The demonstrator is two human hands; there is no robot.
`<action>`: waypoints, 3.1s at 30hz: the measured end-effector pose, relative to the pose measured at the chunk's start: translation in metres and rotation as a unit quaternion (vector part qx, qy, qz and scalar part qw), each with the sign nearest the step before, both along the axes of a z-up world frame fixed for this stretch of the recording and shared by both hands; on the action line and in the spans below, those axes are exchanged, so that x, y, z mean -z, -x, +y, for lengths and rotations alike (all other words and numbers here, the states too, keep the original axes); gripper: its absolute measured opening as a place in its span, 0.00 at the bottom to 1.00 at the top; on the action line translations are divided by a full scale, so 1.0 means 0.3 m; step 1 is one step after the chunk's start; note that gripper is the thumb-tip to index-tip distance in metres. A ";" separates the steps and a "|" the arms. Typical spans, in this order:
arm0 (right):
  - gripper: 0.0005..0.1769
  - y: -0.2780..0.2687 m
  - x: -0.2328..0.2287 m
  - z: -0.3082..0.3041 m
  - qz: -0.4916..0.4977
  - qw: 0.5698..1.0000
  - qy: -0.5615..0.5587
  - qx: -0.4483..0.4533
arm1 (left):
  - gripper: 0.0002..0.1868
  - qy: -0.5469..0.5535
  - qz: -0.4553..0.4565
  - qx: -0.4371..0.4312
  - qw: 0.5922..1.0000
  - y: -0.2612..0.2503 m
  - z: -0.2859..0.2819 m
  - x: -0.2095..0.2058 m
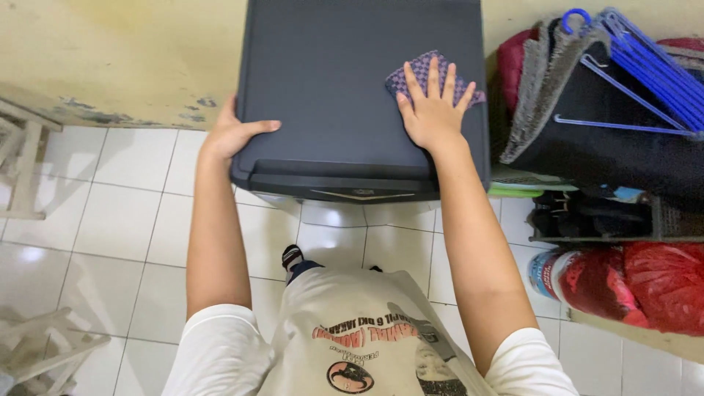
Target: Wiping the top surface of a small black refrigerator with a cleaning cloth.
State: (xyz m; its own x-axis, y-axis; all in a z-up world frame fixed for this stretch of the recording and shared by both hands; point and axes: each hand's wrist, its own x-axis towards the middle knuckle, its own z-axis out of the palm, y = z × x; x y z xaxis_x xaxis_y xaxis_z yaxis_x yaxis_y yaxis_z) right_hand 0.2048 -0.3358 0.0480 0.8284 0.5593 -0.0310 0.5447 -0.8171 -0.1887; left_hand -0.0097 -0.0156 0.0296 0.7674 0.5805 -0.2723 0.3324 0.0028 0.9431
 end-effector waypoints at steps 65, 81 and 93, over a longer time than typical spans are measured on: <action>0.36 0.413 -0.007 0.567 0.049 0.993 0.010 -0.106 | 0.57 -0.419 -0.084 0.084 0.900 0.184 -0.135 -0.004; 0.38 0.112 -0.087 -0.258 0.069 0.981 0.009 0.179 | 0.42 -0.237 -0.096 -0.008 0.967 0.195 -0.158 0.024; 0.36 0.228 -0.024 0.076 0.050 0.998 0.026 0.020 | 0.65 -0.054 -0.226 0.023 0.972 0.186 -0.120 0.088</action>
